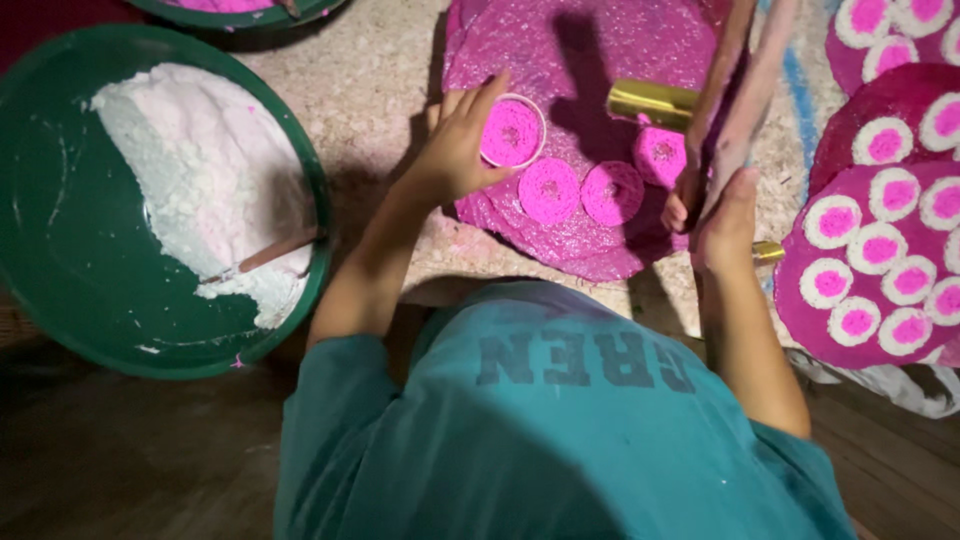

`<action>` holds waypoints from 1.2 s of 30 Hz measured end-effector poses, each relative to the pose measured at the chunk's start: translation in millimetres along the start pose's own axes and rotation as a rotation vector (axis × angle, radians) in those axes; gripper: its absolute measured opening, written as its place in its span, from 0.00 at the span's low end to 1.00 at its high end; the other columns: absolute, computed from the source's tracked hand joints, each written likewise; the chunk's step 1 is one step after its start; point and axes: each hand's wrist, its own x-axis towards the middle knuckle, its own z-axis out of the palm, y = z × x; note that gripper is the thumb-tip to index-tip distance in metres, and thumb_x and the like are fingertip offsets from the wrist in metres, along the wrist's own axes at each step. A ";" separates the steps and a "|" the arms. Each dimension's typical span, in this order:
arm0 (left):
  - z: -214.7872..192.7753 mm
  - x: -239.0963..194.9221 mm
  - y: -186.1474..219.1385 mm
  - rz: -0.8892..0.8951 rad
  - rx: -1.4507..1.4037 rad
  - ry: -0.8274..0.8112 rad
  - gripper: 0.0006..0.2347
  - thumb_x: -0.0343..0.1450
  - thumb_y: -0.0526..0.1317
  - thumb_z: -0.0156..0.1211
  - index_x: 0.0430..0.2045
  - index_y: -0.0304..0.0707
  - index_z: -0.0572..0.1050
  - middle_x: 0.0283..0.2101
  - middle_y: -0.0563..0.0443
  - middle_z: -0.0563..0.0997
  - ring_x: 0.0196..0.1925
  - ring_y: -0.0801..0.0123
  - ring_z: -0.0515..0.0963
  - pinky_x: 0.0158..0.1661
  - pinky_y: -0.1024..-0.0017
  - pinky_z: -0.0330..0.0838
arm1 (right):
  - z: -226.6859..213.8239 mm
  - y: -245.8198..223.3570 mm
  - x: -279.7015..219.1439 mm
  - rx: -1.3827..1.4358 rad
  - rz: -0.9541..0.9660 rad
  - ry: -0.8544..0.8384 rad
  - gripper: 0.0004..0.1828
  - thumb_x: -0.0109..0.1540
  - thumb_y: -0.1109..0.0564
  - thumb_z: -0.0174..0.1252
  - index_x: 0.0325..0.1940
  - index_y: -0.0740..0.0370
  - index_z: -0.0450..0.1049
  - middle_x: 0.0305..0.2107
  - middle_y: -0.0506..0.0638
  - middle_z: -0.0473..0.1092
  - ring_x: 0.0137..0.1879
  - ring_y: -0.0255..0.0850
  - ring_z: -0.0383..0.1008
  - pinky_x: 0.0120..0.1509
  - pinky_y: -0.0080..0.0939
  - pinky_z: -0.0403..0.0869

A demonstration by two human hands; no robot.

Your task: The person scoops pink and white powders into a handheld press, then presses the mixture into a circular mold on a pink glittery mat. The person repeatedly forms and arranges pink and white circular pieces on the mat.

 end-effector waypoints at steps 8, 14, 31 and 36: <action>-38.6 65.1 35.8 0.211 0.199 0.160 0.52 0.58 0.59 0.80 0.72 0.39 0.50 0.74 0.36 0.56 0.78 0.42 0.50 0.73 0.45 0.39 | 18.7 -40.5 -13.4 -0.302 -0.237 -0.142 0.37 0.67 0.24 0.54 0.40 0.63 0.66 0.23 0.47 0.62 0.27 0.38 0.62 0.31 0.38 0.64; -24.4 23.6 78.9 0.413 0.068 0.039 0.42 0.61 0.56 0.75 0.65 0.41 0.57 0.63 0.37 0.62 0.66 0.45 0.59 0.62 0.49 0.48 | 82.4 -142.0 -53.7 -1.153 -0.742 -0.393 0.34 0.59 0.29 0.64 0.39 0.64 0.71 0.25 0.51 0.66 0.29 0.45 0.69 0.35 0.44 0.67; -163.1 -244.9 77.1 0.302 0.003 -0.158 0.13 0.69 0.46 0.62 0.45 0.47 0.76 0.31 0.42 0.81 0.34 0.52 0.83 0.31 0.59 0.72 | 233.5 -126.1 -44.5 -0.596 -0.312 -1.526 0.26 0.73 0.39 0.51 0.35 0.64 0.70 0.27 0.55 0.69 0.35 0.53 0.76 0.38 0.51 0.70; -184.3 -266.9 12.7 0.247 -0.255 -0.118 0.12 0.71 0.45 0.60 0.44 0.41 0.76 0.32 0.42 0.81 0.34 0.55 0.83 0.32 0.61 0.73 | 292.7 -158.4 -9.2 -1.034 -1.033 -1.241 0.17 0.62 0.40 0.63 0.30 0.52 0.71 0.19 0.41 0.64 0.27 0.39 0.71 0.31 0.36 0.72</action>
